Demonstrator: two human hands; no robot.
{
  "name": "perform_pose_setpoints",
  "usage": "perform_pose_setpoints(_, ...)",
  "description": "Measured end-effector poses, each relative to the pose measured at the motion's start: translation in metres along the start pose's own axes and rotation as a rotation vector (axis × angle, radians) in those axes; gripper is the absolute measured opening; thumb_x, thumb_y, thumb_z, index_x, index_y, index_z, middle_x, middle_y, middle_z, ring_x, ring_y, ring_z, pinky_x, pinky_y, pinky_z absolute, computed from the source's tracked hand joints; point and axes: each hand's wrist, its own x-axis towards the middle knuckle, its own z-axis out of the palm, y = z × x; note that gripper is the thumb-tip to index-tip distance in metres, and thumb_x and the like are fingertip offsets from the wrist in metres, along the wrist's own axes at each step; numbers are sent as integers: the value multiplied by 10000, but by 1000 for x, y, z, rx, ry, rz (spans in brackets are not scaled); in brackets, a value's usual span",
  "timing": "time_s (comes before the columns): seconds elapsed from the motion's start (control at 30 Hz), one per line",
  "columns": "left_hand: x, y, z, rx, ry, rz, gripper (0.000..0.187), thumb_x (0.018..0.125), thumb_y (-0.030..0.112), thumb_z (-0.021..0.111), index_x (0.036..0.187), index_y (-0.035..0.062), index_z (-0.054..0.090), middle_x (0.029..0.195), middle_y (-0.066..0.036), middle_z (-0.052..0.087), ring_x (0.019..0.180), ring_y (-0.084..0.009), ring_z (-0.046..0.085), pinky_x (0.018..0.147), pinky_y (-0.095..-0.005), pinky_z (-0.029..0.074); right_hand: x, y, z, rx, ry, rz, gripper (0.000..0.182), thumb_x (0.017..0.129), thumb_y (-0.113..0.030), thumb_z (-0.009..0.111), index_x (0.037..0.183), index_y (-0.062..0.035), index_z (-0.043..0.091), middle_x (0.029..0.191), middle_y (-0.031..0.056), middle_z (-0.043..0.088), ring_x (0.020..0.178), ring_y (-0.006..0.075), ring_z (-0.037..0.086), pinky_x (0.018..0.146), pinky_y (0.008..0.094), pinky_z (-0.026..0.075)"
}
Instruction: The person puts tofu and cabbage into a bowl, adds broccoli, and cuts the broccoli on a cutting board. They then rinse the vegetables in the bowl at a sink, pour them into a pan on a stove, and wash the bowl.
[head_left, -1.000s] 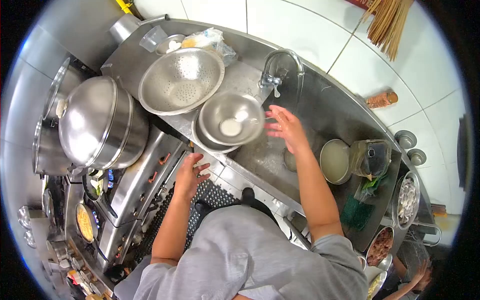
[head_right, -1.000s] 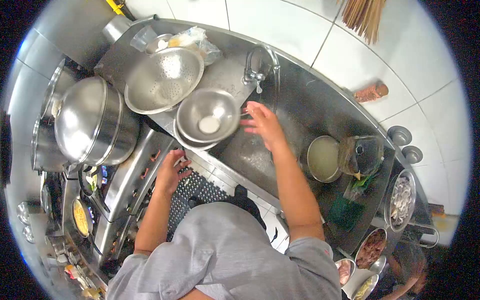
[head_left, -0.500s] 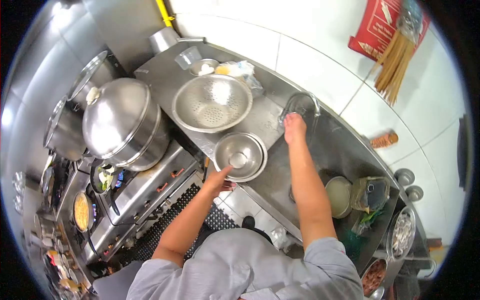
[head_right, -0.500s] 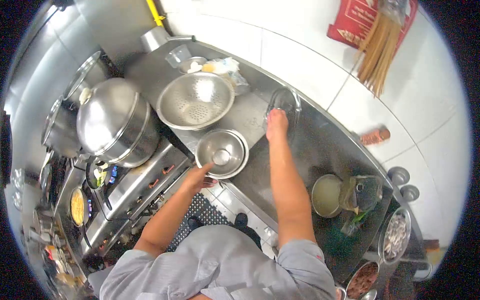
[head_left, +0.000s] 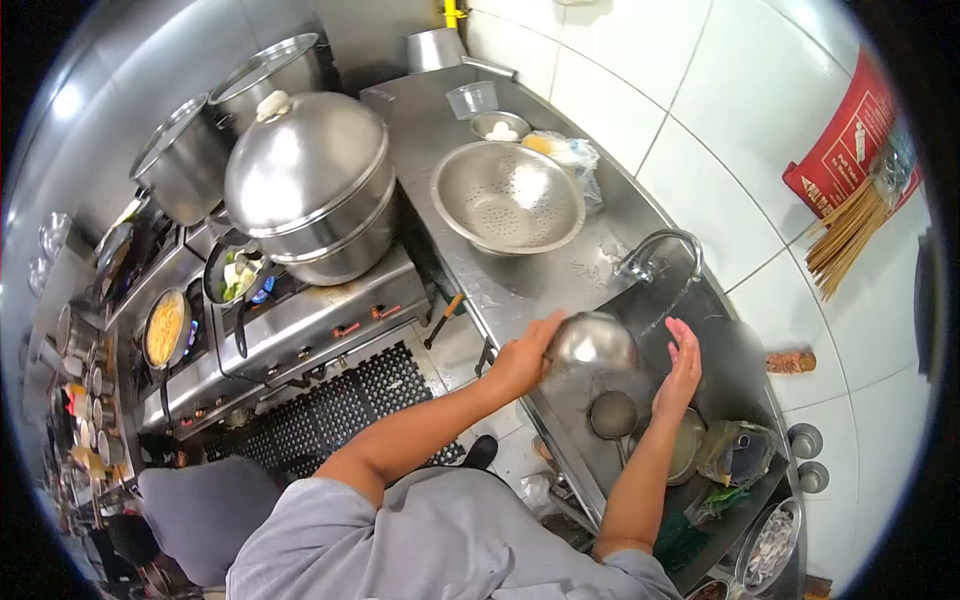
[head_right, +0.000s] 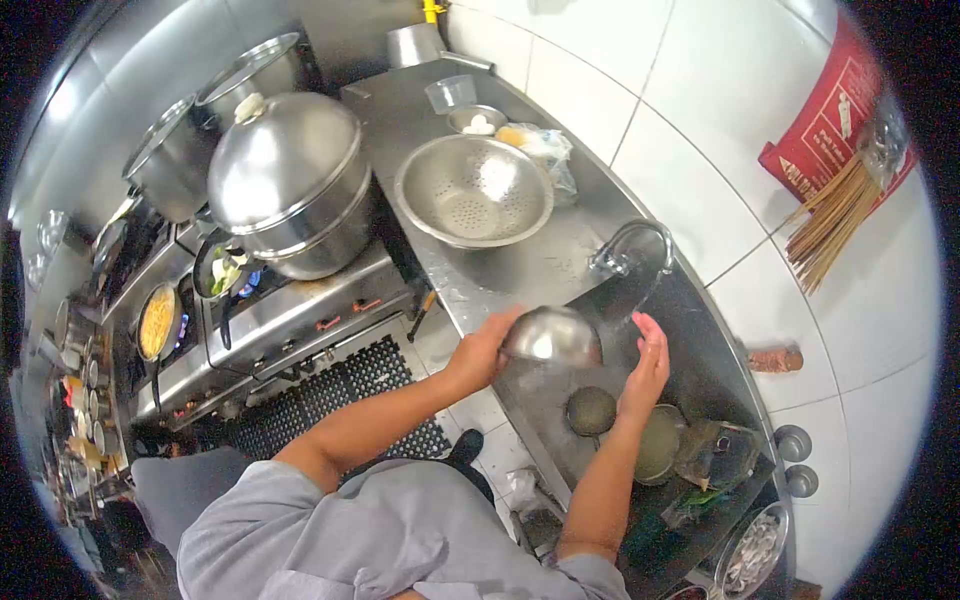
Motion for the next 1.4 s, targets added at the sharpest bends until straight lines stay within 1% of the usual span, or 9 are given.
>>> perform_pose_setpoints(0.13,-43,-38,-18,-587,-83,-743,413,820,115,470,1223,42,413,829,-151,622,609,-255,630,532,-349,537,-30,2,10,-490,-284,25,333,901,-235,538,1126,5,589,1177,113,581,1121,206,509,967,302,358)
perform_pose_setpoints(0.3,-188,-50,-102,-1067,63,-1037,419,827,236,475,1194,33,486,788,-118,655,541,-166,630,462,-268,531,-60,-51,51,505,-802,154,410,879,-208,512,1241,-27,444,1197,157,539,1049,279,557,850,420,459)
perform_pose_setpoints(0.33,-226,-46,-118,-979,187,-1065,421,824,240,477,1206,62,491,783,-114,655,550,-166,632,466,-272,533,-59,-54,65,-96,-800,-677,296,900,-285,530,1018,-34,633,1015,175,634,924,316,599,825,454,462)
perform_pose_setpoints(0.67,-598,54,-206,-821,1209,-1163,346,852,236,534,1121,21,559,855,-105,643,657,-183,636,542,-320,550,-301,100,273,-527,-1556,6,338,870,-246,529,1149,-55,522,1049,158,600,859,259,605,749,393,488)
perform_pose_setpoints(0.73,-669,79,-201,-913,1391,-1080,332,845,214,549,1104,7,541,918,-107,633,736,-197,645,615,-346,552,-367,77,280,-553,-1518,410,363,867,-187,517,1196,-40,475,1087,150,588,876,261,620,711,363,511)
perform_pose_setpoints(0.83,-748,121,-202,-990,1682,-970,344,844,195,552,1127,1,522,959,-107,631,800,-206,644,664,-355,549,-414,124,296,-748,-2063,-396,324,866,-193,520,1159,-53,508,971,115,625,717,222,633,625,302,503)
perform_pose_setpoints(0.87,-775,125,-200,-971,1739,-931,343,848,190,550,1132,0,519,966,-106,632,814,-206,643,674,-360,548,-397,206,314,-649,-2188,-354,305,867,-227,539,1116,-51,534,906,81,636,687,194,631,565,288,482)
perform_pose_setpoints(0.97,-817,142,-225,-949,1951,-685,337,855,175,546,1141,2,516,978,-103,634,834,-207,641,687,-365,547,-449,145,296,-921,-2090,61,302,863,-231,556,1112,-61,536,908,79,632,709,177,630,558,293,478)
perform_pose_setpoints(1.4,-1129,143,-466,-686,2752,93,266,857,152,444,1056,-24,444,815,-186,568,658,-294,618,513,-367,548,-479,111,245,-1294,-1709,316,332,863,-353,542,1046,-80,593,960,141,628,725,215,590,737,416,452)
